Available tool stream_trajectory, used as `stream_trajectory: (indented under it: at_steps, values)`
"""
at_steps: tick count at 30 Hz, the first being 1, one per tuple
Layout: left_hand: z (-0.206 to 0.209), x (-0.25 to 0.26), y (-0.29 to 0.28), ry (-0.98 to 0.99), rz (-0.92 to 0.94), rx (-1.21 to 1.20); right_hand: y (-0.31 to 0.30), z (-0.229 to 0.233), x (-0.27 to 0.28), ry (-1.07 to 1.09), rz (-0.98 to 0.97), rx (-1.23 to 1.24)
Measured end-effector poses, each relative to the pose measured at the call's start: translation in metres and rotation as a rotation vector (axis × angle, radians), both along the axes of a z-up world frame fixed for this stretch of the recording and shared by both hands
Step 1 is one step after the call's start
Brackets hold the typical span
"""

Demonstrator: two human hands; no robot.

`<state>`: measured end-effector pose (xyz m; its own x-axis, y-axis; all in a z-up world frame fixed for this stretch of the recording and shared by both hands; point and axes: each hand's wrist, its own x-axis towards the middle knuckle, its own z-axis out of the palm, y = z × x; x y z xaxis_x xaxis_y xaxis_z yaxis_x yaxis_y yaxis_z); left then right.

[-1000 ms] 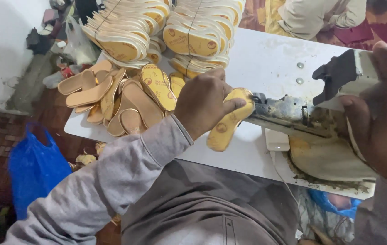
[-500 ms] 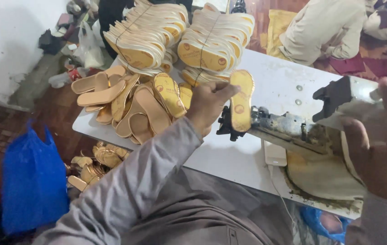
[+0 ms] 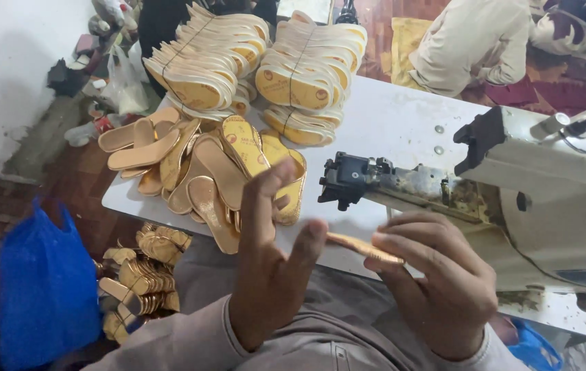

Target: A worker is seen picking up shoe insoles from a large stack, inspecting them, and then feeding them into an industrial stitching machine for processing.

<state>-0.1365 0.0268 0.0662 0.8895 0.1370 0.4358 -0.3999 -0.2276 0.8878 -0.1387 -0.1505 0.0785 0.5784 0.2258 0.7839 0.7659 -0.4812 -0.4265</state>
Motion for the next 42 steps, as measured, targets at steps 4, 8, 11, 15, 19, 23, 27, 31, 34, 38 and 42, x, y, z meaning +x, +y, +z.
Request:
stream_trajectory:
  at_steps: [4, 8, 11, 15, 19, 23, 27, 31, 34, 38, 42]
  values:
    - [-0.001, -0.009, 0.006, -0.254, -0.213, 0.031, -0.004, -0.015, -0.010, 0.329, -0.006, 0.027]
    - [-0.006, -0.011, 0.003, 0.066, -0.200, -0.077, 0.006, -0.031, -0.017, 0.418, -0.073, 0.321]
    - [-0.013, -0.014, -0.006, 0.091, -0.215, -0.193, 0.013, -0.041, -0.025, 0.363, -0.230, 0.387]
    - [-0.024, -0.013, -0.013, 0.023, -0.179, -0.209, 0.018, -0.046, -0.029, 0.343, -0.395, 0.370]
    - [-0.034, -0.014, -0.016, 0.038, -0.229, -0.231, 0.016, -0.038, -0.027, 0.371, -0.316, 0.384]
    - [-0.027, -0.010, -0.011, -0.059, -0.278, -0.100, 0.012, -0.031, -0.021, 0.450, -0.217, 0.317]
    - [-0.025, -0.002, -0.005, 0.019, -0.334, -0.060, 0.000, -0.053, -0.012, 0.608, -0.151, 0.441]
    - [-0.029, 0.008, 0.004, 0.157, -0.244, -0.173, -0.003, -0.070, -0.005, 0.829, -0.007, 0.498]
    - [-0.033, 0.020, 0.015, 0.187, -0.038, -0.262, 0.009, -0.069, -0.005, 1.054, 0.021, 0.303]
    - [-0.040, 0.025, 0.032, 0.090, -0.031, -0.132, 0.019, -0.068, -0.006, 1.164, 0.029, 0.414]
    - [-0.044, 0.025, 0.049, -0.001, -0.017, -0.031, 0.028, -0.055, -0.002, 1.155, 0.006, 0.215]
